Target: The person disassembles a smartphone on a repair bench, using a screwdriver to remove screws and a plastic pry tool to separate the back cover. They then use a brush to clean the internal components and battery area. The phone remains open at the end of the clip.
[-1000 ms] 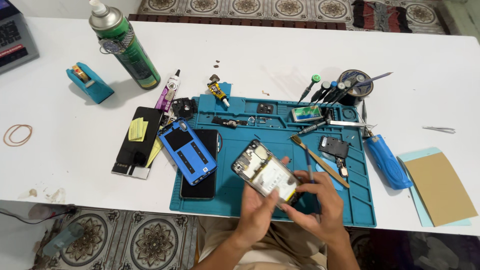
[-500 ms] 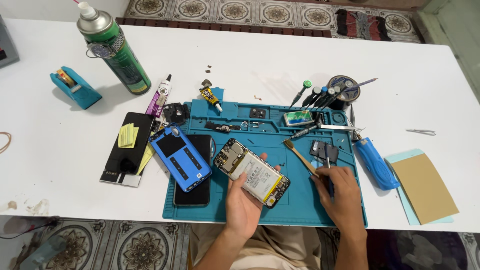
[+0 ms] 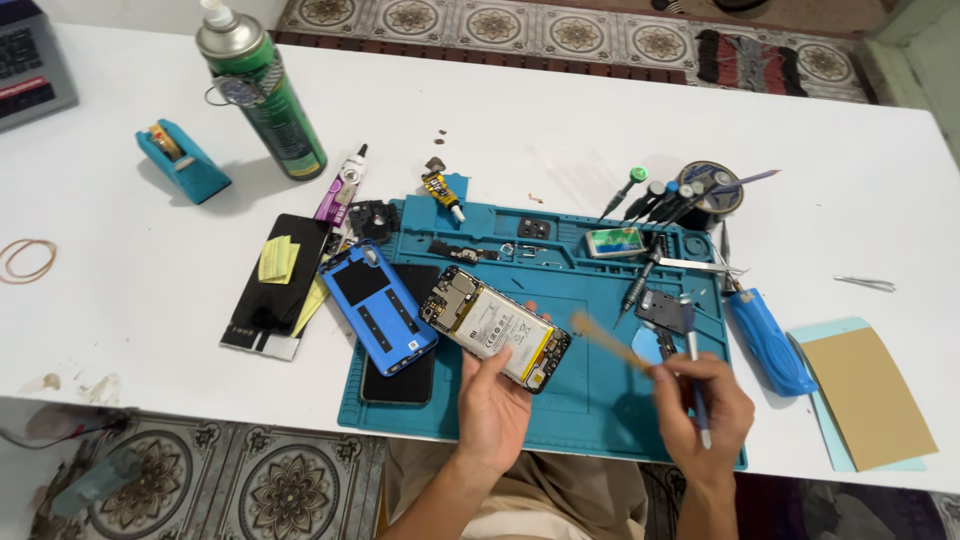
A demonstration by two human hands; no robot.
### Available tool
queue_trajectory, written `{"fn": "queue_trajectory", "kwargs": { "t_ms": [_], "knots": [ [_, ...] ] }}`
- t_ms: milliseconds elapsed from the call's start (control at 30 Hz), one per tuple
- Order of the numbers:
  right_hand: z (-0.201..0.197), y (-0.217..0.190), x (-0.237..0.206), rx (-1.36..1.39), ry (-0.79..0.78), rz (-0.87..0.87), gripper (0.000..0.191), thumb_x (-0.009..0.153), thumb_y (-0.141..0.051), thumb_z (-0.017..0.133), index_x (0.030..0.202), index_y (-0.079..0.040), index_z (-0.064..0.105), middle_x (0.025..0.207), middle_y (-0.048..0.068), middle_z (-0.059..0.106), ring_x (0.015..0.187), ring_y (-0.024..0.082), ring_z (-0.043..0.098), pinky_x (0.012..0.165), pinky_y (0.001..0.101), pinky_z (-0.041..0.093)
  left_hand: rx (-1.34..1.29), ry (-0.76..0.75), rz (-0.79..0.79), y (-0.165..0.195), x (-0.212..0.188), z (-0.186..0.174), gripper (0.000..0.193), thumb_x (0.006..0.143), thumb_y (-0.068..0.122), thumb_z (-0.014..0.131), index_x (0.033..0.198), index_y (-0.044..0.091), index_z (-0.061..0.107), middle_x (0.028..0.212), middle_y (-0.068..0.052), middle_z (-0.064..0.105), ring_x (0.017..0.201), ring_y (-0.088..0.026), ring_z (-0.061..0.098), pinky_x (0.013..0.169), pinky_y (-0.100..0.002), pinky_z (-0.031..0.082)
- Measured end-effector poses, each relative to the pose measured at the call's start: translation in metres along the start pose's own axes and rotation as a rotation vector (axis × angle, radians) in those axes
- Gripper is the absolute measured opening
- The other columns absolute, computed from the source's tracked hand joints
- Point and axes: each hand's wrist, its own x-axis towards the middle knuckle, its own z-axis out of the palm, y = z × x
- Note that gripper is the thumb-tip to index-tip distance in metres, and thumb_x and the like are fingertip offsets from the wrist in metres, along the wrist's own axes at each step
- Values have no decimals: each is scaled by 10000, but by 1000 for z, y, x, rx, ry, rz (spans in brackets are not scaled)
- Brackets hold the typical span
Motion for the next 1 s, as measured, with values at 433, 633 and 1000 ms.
{"fn": "queue_trajectory", "kwargs": {
  "t_ms": [433,633,1000],
  "knots": [
    [14,-12,1,-210,-188,-112,232,653,-124,914,738,-15,727,597,37,612,526,111,522,496,279,352,92,-126,15,-8,-3,-2,622,1027,133,513,1580,155,228,1604,-163,400,1348,-371,557,904,-485,619],
    [12,-7,-2,-210,-12,0,191,808,-99,857,794,-2,693,667,26,631,542,65,538,471,232,362,170,-62,111,-14,-4,0,584,1048,113,471,1574,130,219,1620,-135,396,1326,-315,562,938,-470,616],
    [21,-4,-8,-137,-140,93,282,783,-153,865,750,5,634,590,-6,542,533,41,424,476,237,309,146,-70,100,-12,-6,-8,552,1063,110,475,1561,117,236,1614,-147,414,1290,-314,597,946,-466,609]
  ]
}}
